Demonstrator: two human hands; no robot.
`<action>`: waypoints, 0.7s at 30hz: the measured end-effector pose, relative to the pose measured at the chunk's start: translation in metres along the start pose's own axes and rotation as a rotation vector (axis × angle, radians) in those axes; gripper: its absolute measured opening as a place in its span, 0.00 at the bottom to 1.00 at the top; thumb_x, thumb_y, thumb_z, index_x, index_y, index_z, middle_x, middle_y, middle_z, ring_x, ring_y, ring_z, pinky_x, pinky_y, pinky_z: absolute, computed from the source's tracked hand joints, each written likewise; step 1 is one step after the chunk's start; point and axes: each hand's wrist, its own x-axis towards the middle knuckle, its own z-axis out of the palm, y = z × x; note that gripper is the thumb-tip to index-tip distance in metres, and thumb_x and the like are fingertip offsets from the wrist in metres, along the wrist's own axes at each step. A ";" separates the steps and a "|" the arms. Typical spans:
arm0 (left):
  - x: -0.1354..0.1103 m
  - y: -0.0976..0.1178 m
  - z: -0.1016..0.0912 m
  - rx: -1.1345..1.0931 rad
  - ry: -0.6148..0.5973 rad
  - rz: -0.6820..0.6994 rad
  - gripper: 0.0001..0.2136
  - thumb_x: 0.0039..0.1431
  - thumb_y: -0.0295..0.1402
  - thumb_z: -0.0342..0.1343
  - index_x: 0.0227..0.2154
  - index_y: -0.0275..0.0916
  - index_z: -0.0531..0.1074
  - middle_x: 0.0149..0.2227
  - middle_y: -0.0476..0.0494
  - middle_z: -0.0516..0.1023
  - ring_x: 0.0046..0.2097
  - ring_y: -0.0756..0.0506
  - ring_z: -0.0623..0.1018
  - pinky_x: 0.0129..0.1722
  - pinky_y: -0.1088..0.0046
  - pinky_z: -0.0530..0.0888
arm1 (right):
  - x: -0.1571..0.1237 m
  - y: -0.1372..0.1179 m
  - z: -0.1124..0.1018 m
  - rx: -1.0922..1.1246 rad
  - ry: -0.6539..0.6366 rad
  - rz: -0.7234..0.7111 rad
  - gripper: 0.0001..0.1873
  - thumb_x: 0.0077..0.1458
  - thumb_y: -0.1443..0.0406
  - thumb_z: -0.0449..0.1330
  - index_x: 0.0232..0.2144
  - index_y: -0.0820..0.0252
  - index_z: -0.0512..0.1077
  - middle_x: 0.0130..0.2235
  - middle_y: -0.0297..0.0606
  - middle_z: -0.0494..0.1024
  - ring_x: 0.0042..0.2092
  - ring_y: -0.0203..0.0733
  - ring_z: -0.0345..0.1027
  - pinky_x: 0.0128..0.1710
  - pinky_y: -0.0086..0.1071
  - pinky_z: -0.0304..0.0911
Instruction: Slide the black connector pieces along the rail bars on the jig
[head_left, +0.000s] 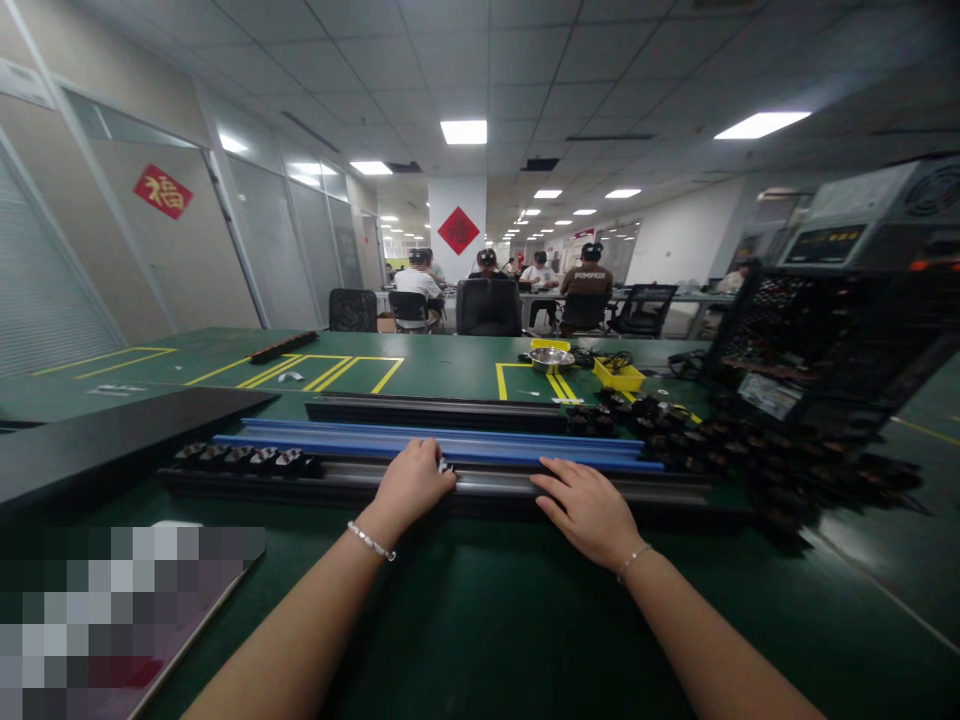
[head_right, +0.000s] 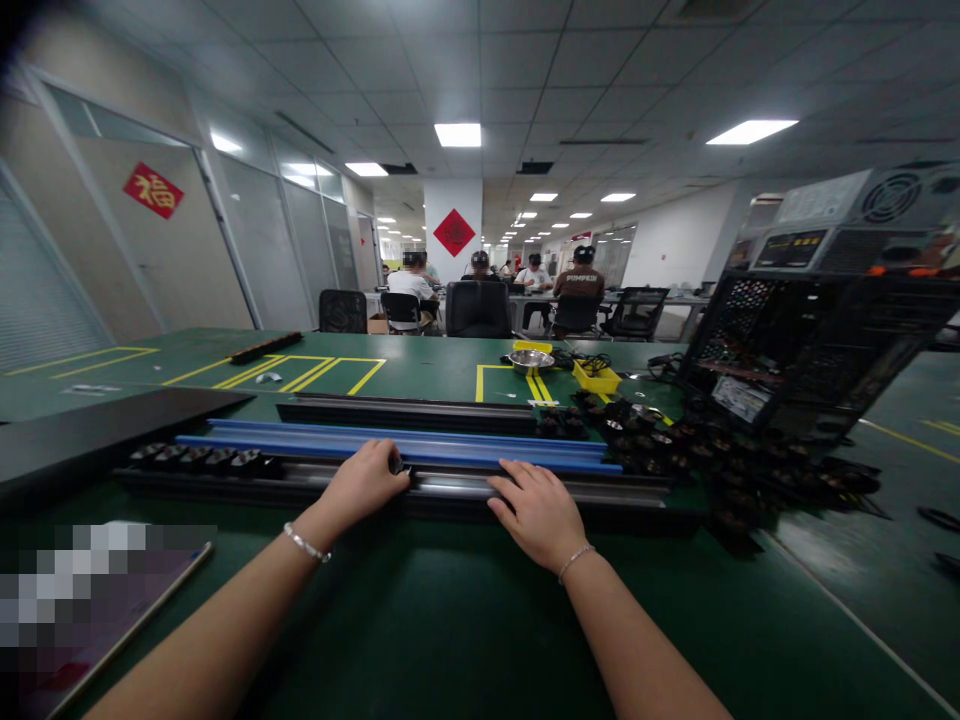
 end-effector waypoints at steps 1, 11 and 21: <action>0.000 0.001 0.000 -0.001 -0.001 0.001 0.08 0.49 0.34 0.53 0.32 0.39 0.66 0.36 0.42 0.70 0.38 0.44 0.72 0.38 0.71 0.67 | 0.000 0.000 0.000 0.002 -0.001 0.002 0.21 0.58 0.55 0.44 0.48 0.49 0.70 0.55 0.38 0.67 0.54 0.45 0.59 0.52 0.44 0.55; -0.003 0.005 0.006 -0.029 0.055 0.053 0.07 0.49 0.34 0.52 0.32 0.39 0.65 0.36 0.43 0.70 0.38 0.44 0.71 0.37 0.71 0.66 | 0.000 0.000 0.000 -0.001 -0.024 0.011 0.22 0.59 0.54 0.43 0.48 0.49 0.69 0.55 0.37 0.66 0.55 0.45 0.59 0.53 0.44 0.54; -0.004 0.008 0.011 -0.056 0.097 0.077 0.08 0.50 0.34 0.53 0.33 0.39 0.66 0.36 0.43 0.70 0.39 0.44 0.71 0.39 0.71 0.66 | 0.000 -0.001 0.000 -0.012 -0.034 0.012 0.22 0.59 0.54 0.43 0.49 0.50 0.69 0.55 0.38 0.66 0.55 0.45 0.58 0.52 0.44 0.54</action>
